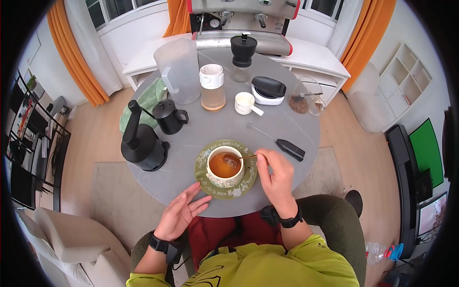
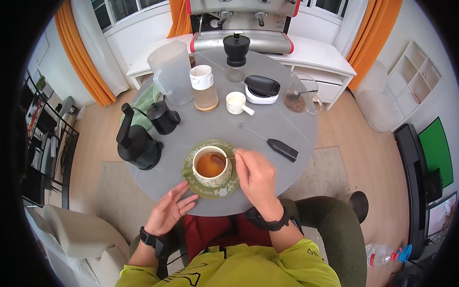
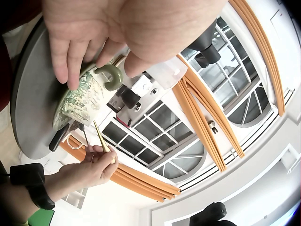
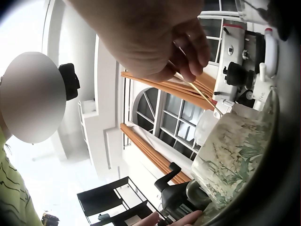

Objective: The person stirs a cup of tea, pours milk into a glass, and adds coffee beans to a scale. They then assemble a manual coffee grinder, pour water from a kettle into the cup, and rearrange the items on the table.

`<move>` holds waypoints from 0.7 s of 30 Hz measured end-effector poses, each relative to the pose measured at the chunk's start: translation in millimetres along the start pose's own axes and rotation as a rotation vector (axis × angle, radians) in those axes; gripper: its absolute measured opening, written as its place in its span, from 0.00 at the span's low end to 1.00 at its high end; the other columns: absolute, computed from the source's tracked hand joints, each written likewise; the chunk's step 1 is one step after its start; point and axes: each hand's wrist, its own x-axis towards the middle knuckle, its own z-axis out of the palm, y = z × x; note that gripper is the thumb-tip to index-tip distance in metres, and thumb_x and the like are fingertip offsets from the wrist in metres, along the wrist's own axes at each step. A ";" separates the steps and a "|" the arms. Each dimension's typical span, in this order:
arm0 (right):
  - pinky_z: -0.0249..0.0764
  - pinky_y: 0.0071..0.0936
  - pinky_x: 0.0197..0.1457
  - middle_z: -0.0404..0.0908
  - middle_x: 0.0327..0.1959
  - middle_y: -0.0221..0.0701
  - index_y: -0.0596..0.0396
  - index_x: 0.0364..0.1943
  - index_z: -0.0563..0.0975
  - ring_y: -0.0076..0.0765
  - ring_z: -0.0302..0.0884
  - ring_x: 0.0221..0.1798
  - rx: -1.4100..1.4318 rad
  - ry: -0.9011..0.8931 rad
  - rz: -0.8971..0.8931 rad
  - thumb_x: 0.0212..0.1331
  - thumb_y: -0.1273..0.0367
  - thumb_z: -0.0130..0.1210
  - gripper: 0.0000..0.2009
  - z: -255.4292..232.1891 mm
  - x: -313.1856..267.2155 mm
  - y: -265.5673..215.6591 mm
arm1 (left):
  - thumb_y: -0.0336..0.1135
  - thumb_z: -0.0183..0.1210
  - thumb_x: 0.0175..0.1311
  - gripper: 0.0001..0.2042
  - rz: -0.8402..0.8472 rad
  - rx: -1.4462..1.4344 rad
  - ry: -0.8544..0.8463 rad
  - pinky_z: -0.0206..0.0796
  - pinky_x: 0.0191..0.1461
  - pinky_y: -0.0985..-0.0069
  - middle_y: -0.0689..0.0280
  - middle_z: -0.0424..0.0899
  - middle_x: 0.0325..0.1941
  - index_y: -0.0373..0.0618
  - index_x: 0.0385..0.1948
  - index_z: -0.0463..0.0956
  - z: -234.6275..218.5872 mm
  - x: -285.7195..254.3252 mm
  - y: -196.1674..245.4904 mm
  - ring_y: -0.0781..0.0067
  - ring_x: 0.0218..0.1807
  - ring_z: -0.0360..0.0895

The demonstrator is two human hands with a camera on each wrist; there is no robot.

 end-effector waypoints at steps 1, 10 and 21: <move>0.69 0.30 0.28 0.76 0.23 0.36 0.59 0.34 0.77 0.38 0.73 0.23 0.009 0.006 0.008 0.57 0.77 0.56 0.03 -0.9 -0.8 0.0 | 0.44 0.41 0.74 0.26 0.001 -0.001 -0.002 0.59 0.69 0.63 0.55 0.54 0.73 0.35 0.67 0.53 0.4 0.0 0.5 0.53 0.66 0.65; 0.70 0.25 0.29 0.78 0.25 0.35 0.61 0.36 0.78 0.31 0.75 0.25 0.303 -0.112 0.192 0.57 0.77 0.55 0.04 9.4 -9.3 -9.4 | 0.43 0.40 0.75 0.26 -0.003 0.001 0.004 0.59 0.68 0.63 0.55 0.54 0.73 0.35 0.67 0.53 0.2 -0.3 0.9 0.53 0.67 0.64; 0.72 0.21 0.33 0.79 0.27 0.32 0.62 0.39 0.79 0.25 0.77 0.29 0.256 -0.098 0.134 0.62 0.76 0.52 0.06 11.4 -3.6 -3.2 | 0.43 0.40 0.75 0.26 0.001 0.003 -0.003 0.59 0.68 0.63 0.55 0.53 0.73 0.35 0.67 0.53 -0.1 -0.4 0.6 0.52 0.67 0.64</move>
